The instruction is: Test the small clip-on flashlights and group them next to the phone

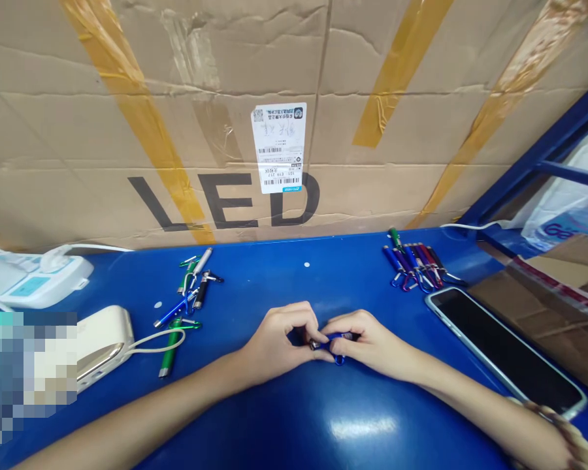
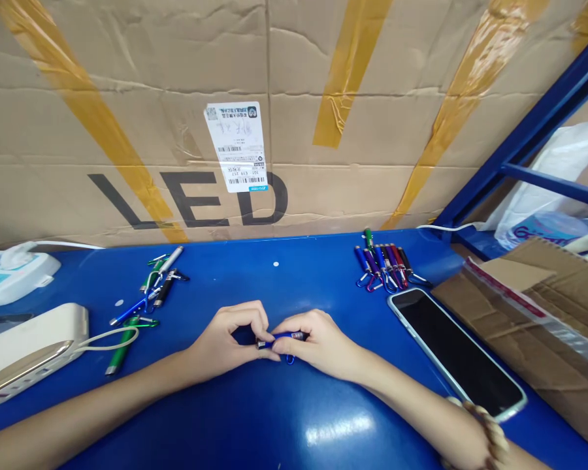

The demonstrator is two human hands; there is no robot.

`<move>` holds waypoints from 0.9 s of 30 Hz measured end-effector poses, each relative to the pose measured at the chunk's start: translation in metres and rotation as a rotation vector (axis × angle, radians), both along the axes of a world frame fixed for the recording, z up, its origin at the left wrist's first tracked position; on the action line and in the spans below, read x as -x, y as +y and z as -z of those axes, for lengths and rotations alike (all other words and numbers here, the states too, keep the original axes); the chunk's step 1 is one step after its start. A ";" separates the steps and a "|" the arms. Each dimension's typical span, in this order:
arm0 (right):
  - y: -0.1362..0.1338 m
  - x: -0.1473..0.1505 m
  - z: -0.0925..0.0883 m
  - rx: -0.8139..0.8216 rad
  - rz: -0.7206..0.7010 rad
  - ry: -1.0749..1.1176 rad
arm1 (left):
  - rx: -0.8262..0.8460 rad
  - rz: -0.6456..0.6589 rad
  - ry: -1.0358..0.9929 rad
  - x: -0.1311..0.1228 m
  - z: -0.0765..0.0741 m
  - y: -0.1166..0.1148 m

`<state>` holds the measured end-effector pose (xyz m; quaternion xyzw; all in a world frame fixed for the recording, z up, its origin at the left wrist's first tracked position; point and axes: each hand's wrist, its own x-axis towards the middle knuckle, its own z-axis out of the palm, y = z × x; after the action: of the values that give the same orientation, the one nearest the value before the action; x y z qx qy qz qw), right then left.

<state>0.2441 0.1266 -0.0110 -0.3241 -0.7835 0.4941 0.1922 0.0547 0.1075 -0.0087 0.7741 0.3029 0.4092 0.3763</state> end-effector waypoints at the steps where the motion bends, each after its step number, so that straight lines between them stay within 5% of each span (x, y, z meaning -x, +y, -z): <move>1: 0.000 0.000 0.000 0.001 -0.001 -0.002 | 0.020 0.005 0.018 0.000 -0.002 -0.001; 10: -0.004 0.003 -0.001 0.027 0.097 -0.039 | 0.371 0.160 -0.118 0.011 -0.012 -0.001; 19: -0.003 0.006 -0.002 0.015 0.067 0.017 | 0.389 0.221 -0.164 0.013 -0.008 0.002; 27: -0.008 0.010 0.001 0.002 0.198 0.062 | 0.354 0.190 -0.167 0.014 -0.004 0.002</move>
<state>0.2337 0.1190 -0.0120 -0.3847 -0.7408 0.4834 0.2637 0.0406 0.1099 -0.0045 0.6845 0.2636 0.3749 0.5669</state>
